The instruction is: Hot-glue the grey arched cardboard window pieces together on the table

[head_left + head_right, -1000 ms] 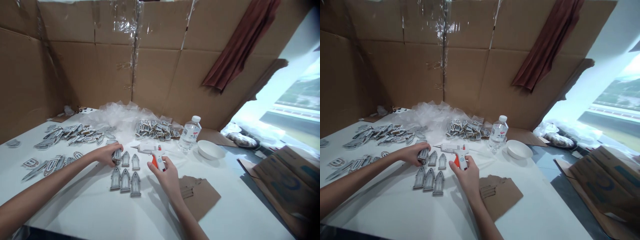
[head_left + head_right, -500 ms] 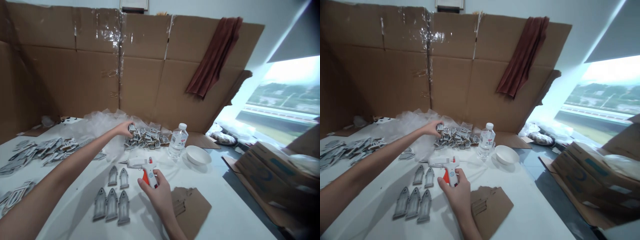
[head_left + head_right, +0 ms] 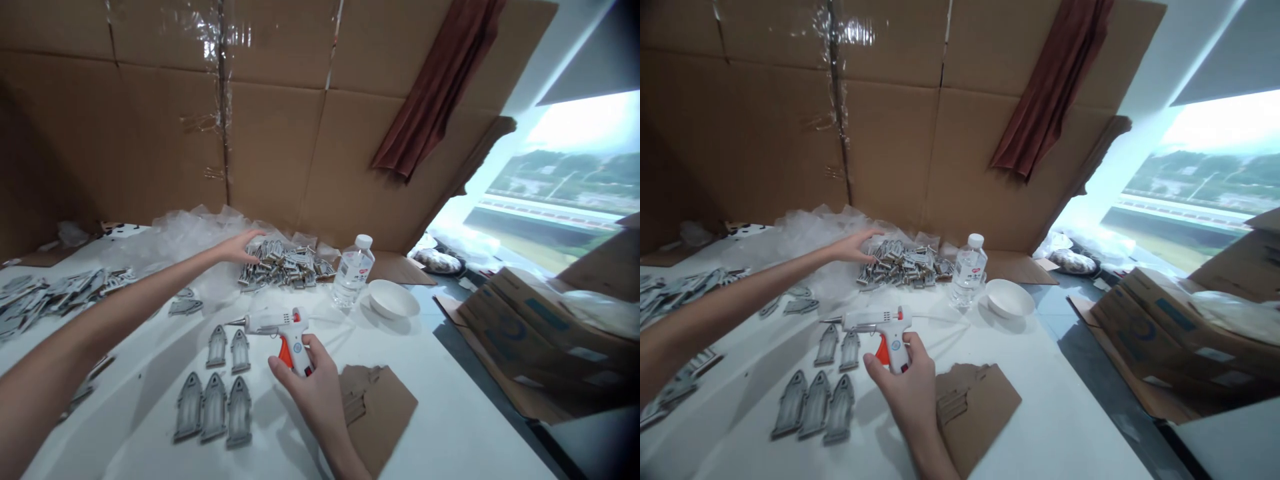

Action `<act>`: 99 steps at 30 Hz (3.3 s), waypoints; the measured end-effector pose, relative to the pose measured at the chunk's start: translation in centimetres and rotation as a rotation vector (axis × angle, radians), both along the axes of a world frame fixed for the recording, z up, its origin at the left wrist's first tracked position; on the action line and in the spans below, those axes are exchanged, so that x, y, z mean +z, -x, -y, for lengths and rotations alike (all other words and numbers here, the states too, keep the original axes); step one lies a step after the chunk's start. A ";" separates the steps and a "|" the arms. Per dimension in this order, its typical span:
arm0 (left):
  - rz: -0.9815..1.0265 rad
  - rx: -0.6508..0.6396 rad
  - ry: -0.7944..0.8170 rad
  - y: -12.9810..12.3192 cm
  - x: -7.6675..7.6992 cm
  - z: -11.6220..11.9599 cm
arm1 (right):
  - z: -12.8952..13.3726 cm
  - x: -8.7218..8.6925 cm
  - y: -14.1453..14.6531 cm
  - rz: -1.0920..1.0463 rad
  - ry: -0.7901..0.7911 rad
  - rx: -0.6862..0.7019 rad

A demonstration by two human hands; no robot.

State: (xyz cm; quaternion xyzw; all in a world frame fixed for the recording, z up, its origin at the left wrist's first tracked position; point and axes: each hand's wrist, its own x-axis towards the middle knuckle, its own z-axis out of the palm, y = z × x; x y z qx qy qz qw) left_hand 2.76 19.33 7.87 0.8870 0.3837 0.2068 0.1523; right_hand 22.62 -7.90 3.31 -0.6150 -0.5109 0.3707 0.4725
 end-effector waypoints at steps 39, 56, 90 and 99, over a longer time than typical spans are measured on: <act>-0.104 0.044 0.240 7.2 -5.7 26.2 | -0.8 -1.7 0.5 0.211 -0.169 -0.005; -0.074 0.034 0.230 1.8 -5.6 26.7 | -0.6 -1.7 0.3 0.093 -0.179 -0.007; -0.230 0.019 0.183 -0.1 -5.9 17.9 | -0.3 -1.0 0.2 0.047 -0.160 -0.040; -0.249 -0.041 0.190 -0.4 -4.6 15.8 | -0.1 -0.2 0.0 -0.008 -0.085 -0.005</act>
